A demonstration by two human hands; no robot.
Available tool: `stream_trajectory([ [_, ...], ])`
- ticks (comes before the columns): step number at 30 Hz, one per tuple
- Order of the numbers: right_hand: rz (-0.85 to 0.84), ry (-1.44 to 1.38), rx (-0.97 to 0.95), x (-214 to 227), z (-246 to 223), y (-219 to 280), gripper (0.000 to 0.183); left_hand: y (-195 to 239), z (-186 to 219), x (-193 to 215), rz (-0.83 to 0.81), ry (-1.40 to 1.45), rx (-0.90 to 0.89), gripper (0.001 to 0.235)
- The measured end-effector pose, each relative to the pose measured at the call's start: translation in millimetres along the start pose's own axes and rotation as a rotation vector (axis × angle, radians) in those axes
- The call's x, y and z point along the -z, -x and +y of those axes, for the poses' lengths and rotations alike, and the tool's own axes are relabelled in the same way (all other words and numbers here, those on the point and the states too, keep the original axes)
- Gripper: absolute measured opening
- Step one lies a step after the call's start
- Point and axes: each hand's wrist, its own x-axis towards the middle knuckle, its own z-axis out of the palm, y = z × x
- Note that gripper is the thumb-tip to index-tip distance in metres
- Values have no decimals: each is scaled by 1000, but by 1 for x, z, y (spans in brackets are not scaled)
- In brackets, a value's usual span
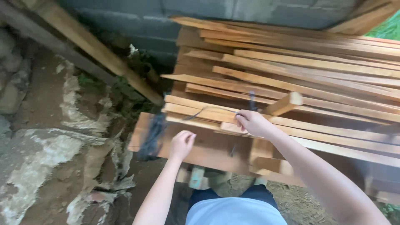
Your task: The person arranges several thin wooden planks on a wooden workbench and secures them into a bundle using a black plastic zip tie. They thread the tie through the wood, pull it tight, and fasten it to hold the planks together.
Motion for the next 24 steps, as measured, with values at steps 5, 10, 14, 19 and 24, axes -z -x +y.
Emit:
stream_trajectory([
  [5, 84, -120, -56, 61, 123, 33, 25, -64, 174, -62, -66, 60, -154, 12],
  [10, 188, -317, -85, 117, 235, 82, 20, -103, 297, -157, -510, 146, 33, 29],
  [14, 291, -538, -104, 135, 306, 104, 23, -124, 351, -215, -782, 75, 41, 40],
  [19, 345, -820, -349, 149, 325, 140, 33, -131, 384, -259, -1036, -206, 146, 57],
  [24, 664, -457, -120, 140, 396, 153, 18, -123, 381, -327, -870, -494, -75, 111],
])
